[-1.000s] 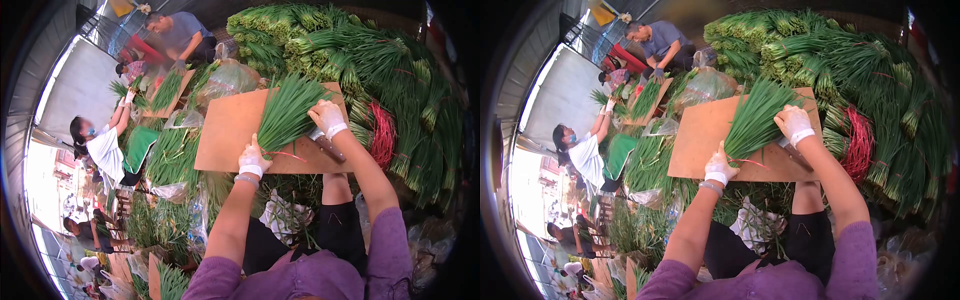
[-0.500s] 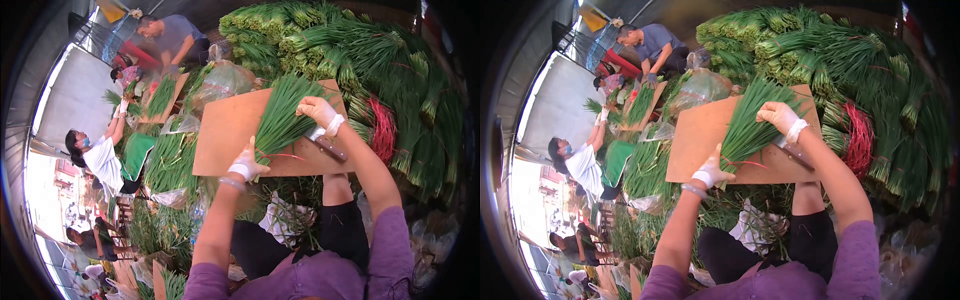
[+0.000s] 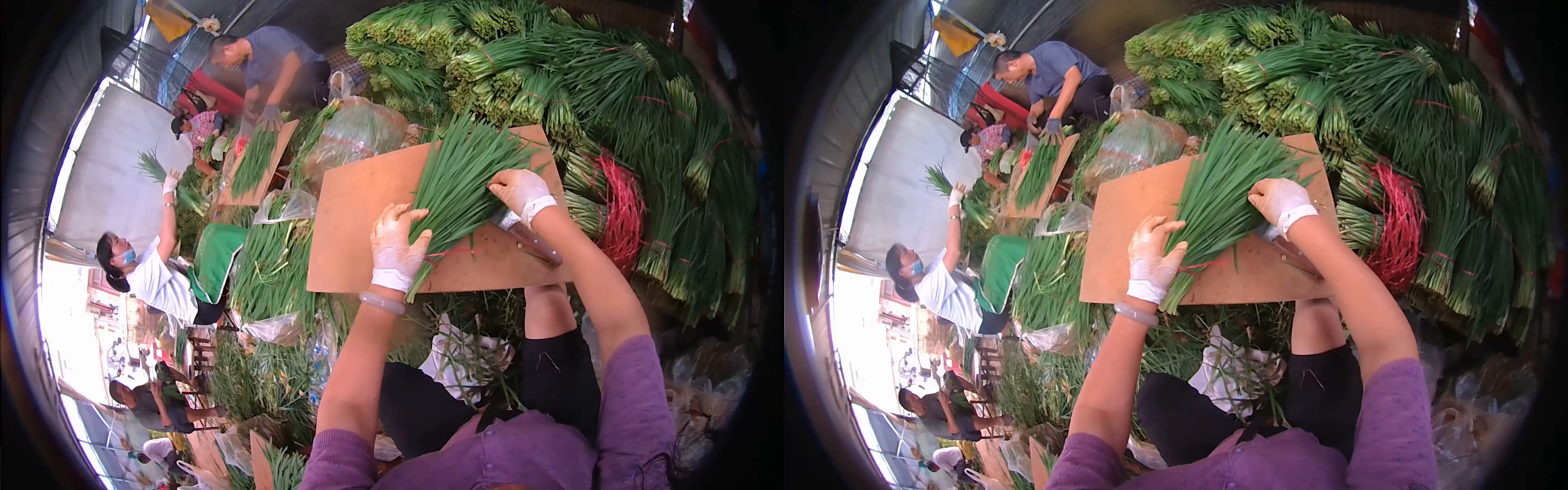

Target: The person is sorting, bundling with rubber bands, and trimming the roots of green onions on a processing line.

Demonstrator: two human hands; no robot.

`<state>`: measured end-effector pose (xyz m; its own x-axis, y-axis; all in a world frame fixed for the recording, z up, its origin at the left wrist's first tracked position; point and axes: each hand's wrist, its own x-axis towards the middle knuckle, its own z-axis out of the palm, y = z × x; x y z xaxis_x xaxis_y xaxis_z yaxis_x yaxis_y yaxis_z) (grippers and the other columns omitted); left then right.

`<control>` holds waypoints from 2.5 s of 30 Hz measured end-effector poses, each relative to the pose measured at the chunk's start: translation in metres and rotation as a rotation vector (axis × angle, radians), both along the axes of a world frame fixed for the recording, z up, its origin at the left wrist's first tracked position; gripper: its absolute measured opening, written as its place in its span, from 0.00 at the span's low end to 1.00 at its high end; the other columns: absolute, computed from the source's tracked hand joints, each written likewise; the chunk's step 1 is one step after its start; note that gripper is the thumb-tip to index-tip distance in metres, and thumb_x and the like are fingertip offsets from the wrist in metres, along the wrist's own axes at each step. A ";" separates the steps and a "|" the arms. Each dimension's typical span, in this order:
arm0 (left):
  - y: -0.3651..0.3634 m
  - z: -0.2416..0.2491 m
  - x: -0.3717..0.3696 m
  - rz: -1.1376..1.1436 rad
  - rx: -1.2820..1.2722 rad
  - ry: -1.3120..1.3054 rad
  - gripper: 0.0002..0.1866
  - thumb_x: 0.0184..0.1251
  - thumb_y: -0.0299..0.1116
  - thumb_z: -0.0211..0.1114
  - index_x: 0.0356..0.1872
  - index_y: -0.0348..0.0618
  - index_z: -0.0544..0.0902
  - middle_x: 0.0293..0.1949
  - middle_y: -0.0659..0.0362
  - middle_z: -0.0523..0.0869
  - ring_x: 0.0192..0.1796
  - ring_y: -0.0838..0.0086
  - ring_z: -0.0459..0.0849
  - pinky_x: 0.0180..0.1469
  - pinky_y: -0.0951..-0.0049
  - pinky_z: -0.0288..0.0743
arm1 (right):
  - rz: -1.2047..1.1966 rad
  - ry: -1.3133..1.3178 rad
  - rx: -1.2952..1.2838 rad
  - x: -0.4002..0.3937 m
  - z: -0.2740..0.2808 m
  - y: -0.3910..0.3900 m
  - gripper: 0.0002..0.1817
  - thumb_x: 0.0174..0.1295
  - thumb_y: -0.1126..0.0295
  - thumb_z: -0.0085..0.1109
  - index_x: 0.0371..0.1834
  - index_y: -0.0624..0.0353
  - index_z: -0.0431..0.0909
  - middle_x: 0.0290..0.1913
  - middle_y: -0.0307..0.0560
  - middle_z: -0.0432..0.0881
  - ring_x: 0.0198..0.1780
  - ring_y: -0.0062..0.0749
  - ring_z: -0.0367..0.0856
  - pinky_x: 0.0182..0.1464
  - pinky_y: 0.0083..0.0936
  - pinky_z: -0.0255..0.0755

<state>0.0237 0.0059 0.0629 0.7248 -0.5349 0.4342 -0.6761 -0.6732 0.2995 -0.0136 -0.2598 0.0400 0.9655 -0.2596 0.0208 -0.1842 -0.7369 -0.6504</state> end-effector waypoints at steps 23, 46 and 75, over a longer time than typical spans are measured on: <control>-0.015 -0.044 0.028 0.075 -0.258 0.362 0.19 0.55 0.32 0.66 0.49 0.41 0.78 0.51 0.50 0.78 0.56 0.56 0.76 0.59 0.63 0.67 | -0.091 -0.106 -0.020 0.007 0.000 0.014 0.19 0.61 0.51 0.52 0.41 0.52 0.83 0.39 0.49 0.84 0.43 0.46 0.81 0.45 0.38 0.74; -0.022 -0.030 0.018 -0.013 -0.459 0.151 0.18 0.55 0.28 0.62 0.49 0.48 0.81 0.53 0.50 0.77 0.61 0.56 0.72 0.62 0.60 0.65 | 0.022 -0.029 0.773 0.017 -0.006 0.039 0.09 0.57 0.67 0.58 0.36 0.60 0.82 0.23 0.41 0.81 0.24 0.20 0.77 0.27 0.19 0.69; -0.024 -0.054 0.042 0.110 -0.326 0.301 0.06 0.57 0.30 0.63 0.30 0.38 0.80 0.41 0.49 0.81 0.48 0.57 0.79 0.55 0.63 0.69 | 0.137 -0.356 0.029 -0.006 -0.056 0.053 0.17 0.62 0.62 0.52 0.53 0.49 0.76 0.40 0.50 0.83 0.40 0.45 0.82 0.43 0.37 0.75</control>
